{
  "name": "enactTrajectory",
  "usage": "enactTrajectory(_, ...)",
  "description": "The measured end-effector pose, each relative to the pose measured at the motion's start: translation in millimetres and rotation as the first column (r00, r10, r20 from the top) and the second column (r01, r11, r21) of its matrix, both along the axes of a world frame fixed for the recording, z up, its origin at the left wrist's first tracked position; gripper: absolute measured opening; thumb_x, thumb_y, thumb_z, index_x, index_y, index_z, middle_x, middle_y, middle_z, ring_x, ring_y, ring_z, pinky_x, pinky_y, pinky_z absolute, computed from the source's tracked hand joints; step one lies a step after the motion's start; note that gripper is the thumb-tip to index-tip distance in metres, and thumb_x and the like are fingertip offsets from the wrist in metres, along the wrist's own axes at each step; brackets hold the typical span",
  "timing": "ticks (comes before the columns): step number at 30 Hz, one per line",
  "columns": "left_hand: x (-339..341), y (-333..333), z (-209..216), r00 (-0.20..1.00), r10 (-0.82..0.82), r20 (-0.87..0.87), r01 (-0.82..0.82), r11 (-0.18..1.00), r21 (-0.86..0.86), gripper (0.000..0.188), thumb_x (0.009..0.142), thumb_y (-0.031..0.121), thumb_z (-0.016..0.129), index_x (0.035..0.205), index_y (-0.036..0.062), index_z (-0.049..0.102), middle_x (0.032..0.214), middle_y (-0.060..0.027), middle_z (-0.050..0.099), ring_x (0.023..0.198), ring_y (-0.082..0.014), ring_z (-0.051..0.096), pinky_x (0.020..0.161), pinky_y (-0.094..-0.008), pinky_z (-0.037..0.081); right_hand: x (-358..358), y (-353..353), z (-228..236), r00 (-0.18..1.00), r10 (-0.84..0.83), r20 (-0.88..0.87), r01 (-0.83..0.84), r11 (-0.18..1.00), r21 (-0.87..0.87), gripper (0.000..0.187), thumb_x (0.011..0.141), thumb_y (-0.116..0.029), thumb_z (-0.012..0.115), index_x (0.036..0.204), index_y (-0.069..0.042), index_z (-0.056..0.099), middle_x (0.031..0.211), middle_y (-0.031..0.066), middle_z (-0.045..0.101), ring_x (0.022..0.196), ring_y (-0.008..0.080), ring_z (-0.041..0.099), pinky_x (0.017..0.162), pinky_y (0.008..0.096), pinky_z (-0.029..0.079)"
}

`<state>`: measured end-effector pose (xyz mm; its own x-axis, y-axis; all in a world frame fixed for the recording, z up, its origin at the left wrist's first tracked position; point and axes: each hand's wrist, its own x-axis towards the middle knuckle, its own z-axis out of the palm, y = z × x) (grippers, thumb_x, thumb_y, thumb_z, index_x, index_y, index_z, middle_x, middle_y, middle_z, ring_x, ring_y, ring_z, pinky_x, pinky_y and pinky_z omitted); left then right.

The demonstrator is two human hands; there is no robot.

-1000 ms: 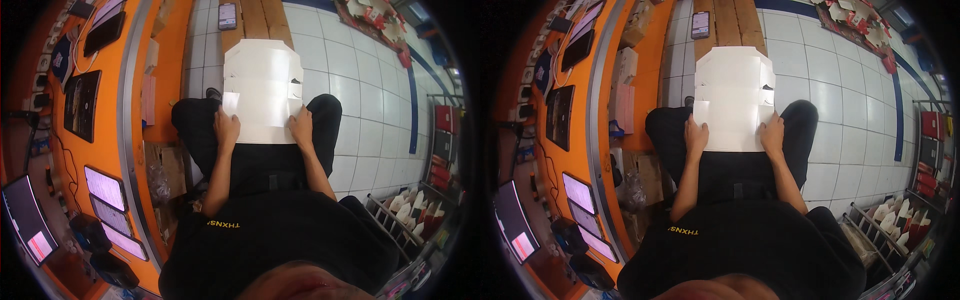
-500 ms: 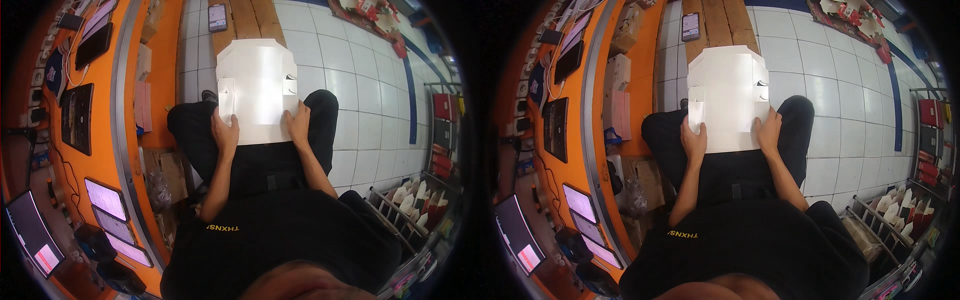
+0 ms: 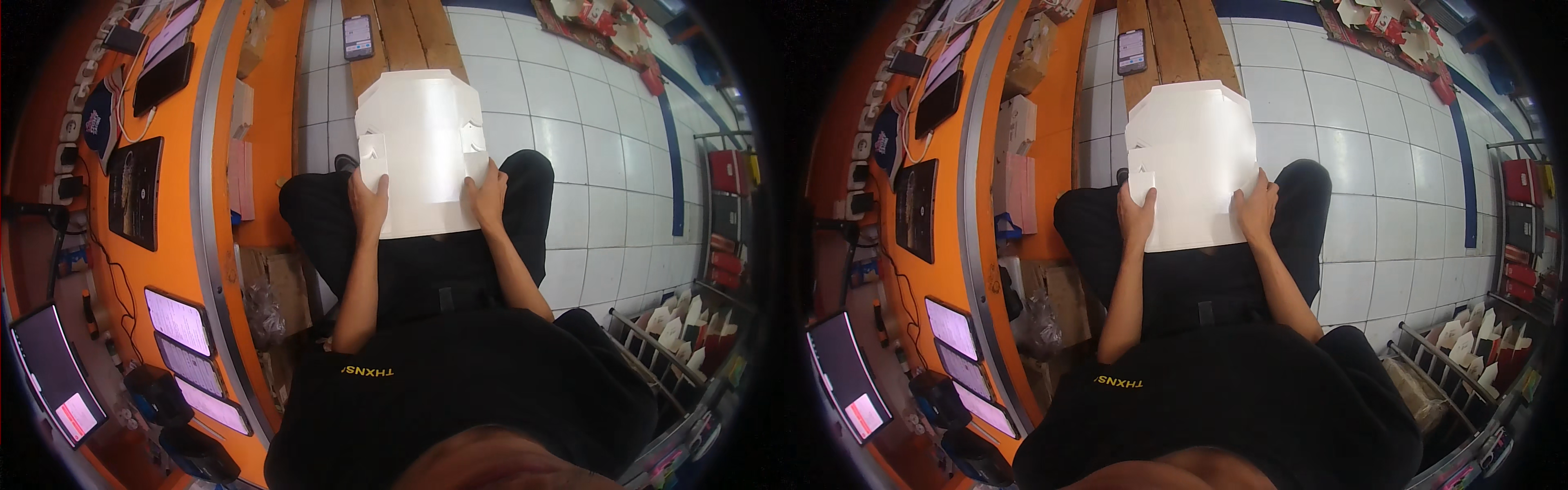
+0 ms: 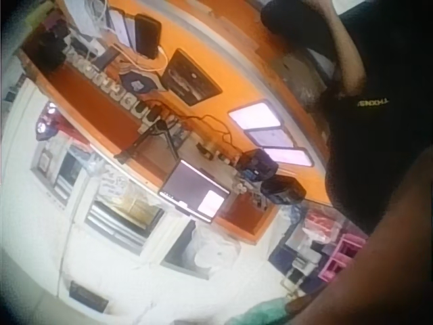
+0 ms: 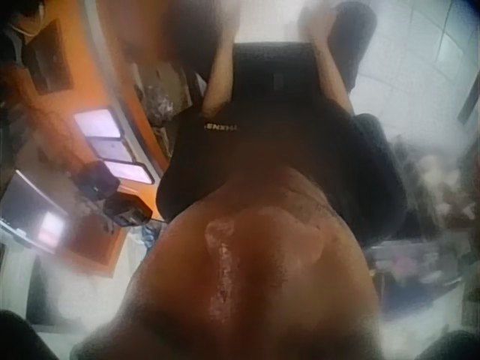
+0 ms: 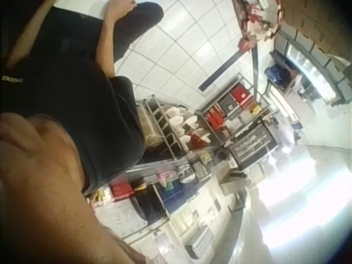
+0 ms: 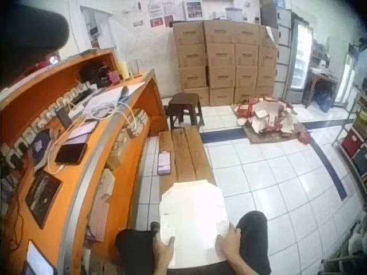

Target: The person assembles a white cardboard food box by folding the side flaps and tucking them into place by hand while seated at a desk.

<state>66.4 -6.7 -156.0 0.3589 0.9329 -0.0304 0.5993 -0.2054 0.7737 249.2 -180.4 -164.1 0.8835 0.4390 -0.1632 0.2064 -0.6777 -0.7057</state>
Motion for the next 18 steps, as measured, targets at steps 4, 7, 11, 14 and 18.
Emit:
enactTrajectory(4,0.0,-7.5,9.9,1.0,0.006,-0.024,-0.005,1.0,0.029,0.065,0.09,0.027,0.075,0.141,-0.0045,0.05,0.13,-0.0277,0.063,0.122,-0.0437,0.061,0.104,-0.0481,0.048,-3.2,-3.1,0.3,1.0,0.004,-0.005,-0.004,1.0,0.025,0.077,0.086,-0.019,0.075,0.152,-0.002,0.039,0.136,0.0298,0.047,0.126,0.0475,0.049,0.108,0.052,0.043)
enactTrajectory(7,1.3,-21.2,18.6,0.998,0.034,-0.045,-0.031,0.997,0.066,0.063,0.09,0.025,0.074,0.14,-0.0049,0.051,0.129,-0.028,0.063,0.123,-0.0442,0.059,0.105,-0.0483,0.047,-6.3,-4.4,-0.1,1.0,-0.007,0.011,0.006,0.998,0.055,0.075,0.086,-0.018,0.075,0.151,-0.001,0.042,0.136,0.0297,0.047,0.126,0.0474,0.049,0.109,0.0516,0.042)
enactTrajectory(11,0.6,-26.1,23.6,0.998,0.053,-0.031,-0.049,0.993,0.105,0.063,0.089,0.024,0.075,0.139,-0.0055,0.052,0.131,-0.029,0.062,0.123,-0.0442,0.06,0.104,-0.0478,0.048,-8.1,-4.1,-4.0,0.999,-0.033,0.011,0.031,0.995,0.09,0.072,0.086,-0.017,0.075,0.149,-0.001,0.044,0.137,0.0298,0.046,0.127,0.0468,0.048,0.11,0.0512,0.041)
enactTrajectory(14,-2.0,-15.1,20.2,0.996,0.077,-0.045,-0.074,0.995,0.063,0.065,0.087,0.026,0.078,0.138,-0.0065,0.053,0.13,-0.0281,0.064,0.119,-0.0431,0.063,0.102,-0.0466,0.05,-6.3,-3.7,-8.3,1.0,-0.023,0.014,0.021,0.997,0.078,0.072,0.086,-0.017,0.074,0.149,-0.001,0.044,0.138,0.0298,0.045,0.128,0.0466,0.046,0.11,0.0514,0.04)
enactTrajectory(18,-2.0,5.4,8.9,0.972,0.175,0.159,-0.133,0.961,-0.243,0.064,0.084,0.026,0.082,0.132,-0.007,0.056,0.122,-0.0243,0.07,0.11,-0.0383,0.069,0.096,-0.0442,0.053,-2.2,-1.6,-10.7,1.0,-0.021,-0.01,0.021,0.999,0.033,0.075,0.086,-0.02,0.074,0.151,-0.001,0.043,0.139,0.0287,0.043,0.128,0.0462,0.046,0.109,0.052,0.041)
